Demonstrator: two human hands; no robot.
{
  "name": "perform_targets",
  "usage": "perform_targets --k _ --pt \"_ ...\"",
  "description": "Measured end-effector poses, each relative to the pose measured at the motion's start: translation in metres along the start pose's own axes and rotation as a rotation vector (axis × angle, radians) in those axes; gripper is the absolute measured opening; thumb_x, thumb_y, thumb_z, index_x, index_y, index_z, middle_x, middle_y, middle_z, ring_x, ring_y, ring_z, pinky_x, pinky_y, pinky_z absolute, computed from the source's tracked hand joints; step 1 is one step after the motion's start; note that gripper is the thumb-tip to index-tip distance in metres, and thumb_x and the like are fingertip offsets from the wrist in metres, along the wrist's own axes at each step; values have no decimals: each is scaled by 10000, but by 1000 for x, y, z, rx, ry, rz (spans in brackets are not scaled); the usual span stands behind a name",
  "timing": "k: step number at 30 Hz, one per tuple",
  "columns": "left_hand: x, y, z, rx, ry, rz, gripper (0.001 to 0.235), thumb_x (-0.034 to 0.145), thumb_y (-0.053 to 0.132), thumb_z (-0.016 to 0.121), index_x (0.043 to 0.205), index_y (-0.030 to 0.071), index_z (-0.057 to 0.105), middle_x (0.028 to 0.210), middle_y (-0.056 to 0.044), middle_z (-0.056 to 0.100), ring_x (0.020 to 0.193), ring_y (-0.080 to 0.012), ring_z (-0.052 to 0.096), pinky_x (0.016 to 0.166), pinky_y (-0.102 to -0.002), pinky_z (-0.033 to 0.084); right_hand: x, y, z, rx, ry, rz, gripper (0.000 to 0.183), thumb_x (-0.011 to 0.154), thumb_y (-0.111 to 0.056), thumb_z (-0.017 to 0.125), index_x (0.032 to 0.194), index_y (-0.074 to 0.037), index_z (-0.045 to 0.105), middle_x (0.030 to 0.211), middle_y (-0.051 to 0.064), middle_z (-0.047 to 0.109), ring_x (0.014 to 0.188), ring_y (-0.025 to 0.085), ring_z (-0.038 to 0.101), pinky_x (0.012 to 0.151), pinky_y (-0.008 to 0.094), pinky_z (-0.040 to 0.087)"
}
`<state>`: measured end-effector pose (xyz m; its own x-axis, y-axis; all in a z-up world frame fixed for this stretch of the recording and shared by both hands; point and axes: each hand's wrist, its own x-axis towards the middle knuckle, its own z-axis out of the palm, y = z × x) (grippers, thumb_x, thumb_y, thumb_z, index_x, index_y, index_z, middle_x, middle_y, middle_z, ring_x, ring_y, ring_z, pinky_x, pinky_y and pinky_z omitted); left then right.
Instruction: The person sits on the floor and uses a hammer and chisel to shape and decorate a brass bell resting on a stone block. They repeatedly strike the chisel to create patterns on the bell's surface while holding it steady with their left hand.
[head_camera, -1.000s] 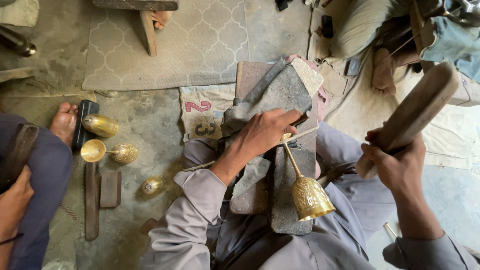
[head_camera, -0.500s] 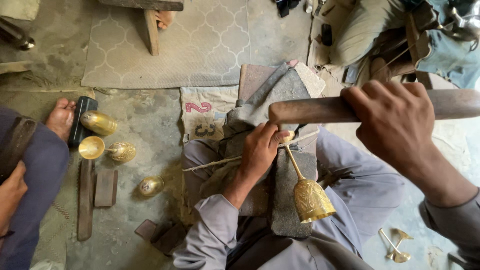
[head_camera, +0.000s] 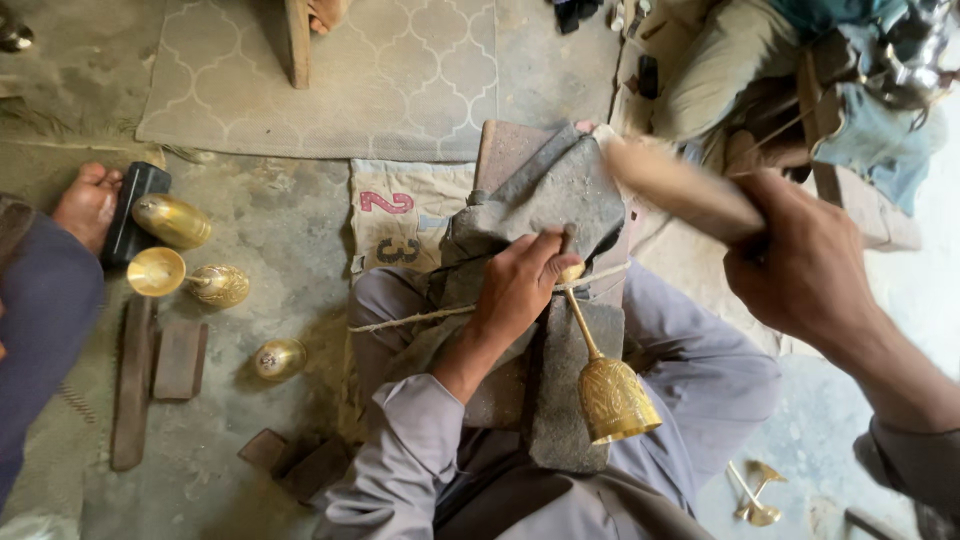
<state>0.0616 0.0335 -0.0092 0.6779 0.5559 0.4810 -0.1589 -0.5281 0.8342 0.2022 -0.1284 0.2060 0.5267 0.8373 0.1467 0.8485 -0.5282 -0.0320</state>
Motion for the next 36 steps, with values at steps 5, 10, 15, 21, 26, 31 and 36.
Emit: perform_targets --k 5,10,15,21,26,31,36 --pt "4 -8 -1 -12 -70 91 243 980 232 702 1181 146 594 853 -61 710 749 -195 732 541 -309 582 -4 11 2 464 49 58 395 802 -58 739 1162 -67 574 1015 122 698 882 250 701 782 421 573" --pt "0 -8 1 -56 -22 123 251 974 190 699 1202 139 608 875 -55 714 777 -197 744 602 -301 607 3 11 13 -428 252 -333 199 872 -15 726 1055 -64 666 869 147 710 747 281 644 686 463 485" --pt "-6 5 0 -97 80 21 241 967 203 729 1153 83 634 847 -76 694 738 -222 705 597 -349 556 19 -12 12 -175 128 -255 317 778 -4 635 1093 -38 626 950 144 671 858 306 633 760 435 452" --pt "-19 10 5 -161 216 -27 217 1003 228 676 1103 35 663 876 -102 683 740 -224 688 608 -358 540 27 -38 -1 -299 130 -300 258 815 -25 683 1063 -84 646 874 104 655 755 273 621 703 426 475" --pt "-17 -4 14 -118 101 -25 167 1024 216 671 1097 72 627 871 -77 707 716 -181 709 549 -293 571 21 -30 -2 -189 -52 -95 275 820 5 654 1088 -53 633 898 121 667 750 277 622 684 420 466" --pt "0 -22 15 -23 -113 167 170 1042 140 599 1210 115 598 898 -67 731 738 -173 734 525 -257 617 -14 6 21 156 14 67 294 874 -41 589 1166 -67 591 988 122 639 857 302 634 776 412 478" --pt "17 -25 12 67 -369 254 153 1082 95 567 1225 148 584 815 -69 700 674 -169 730 501 -260 568 -55 37 57 -146 82 13 373 820 -28 652 1191 -63 629 978 128 659 942 322 636 844 465 441"
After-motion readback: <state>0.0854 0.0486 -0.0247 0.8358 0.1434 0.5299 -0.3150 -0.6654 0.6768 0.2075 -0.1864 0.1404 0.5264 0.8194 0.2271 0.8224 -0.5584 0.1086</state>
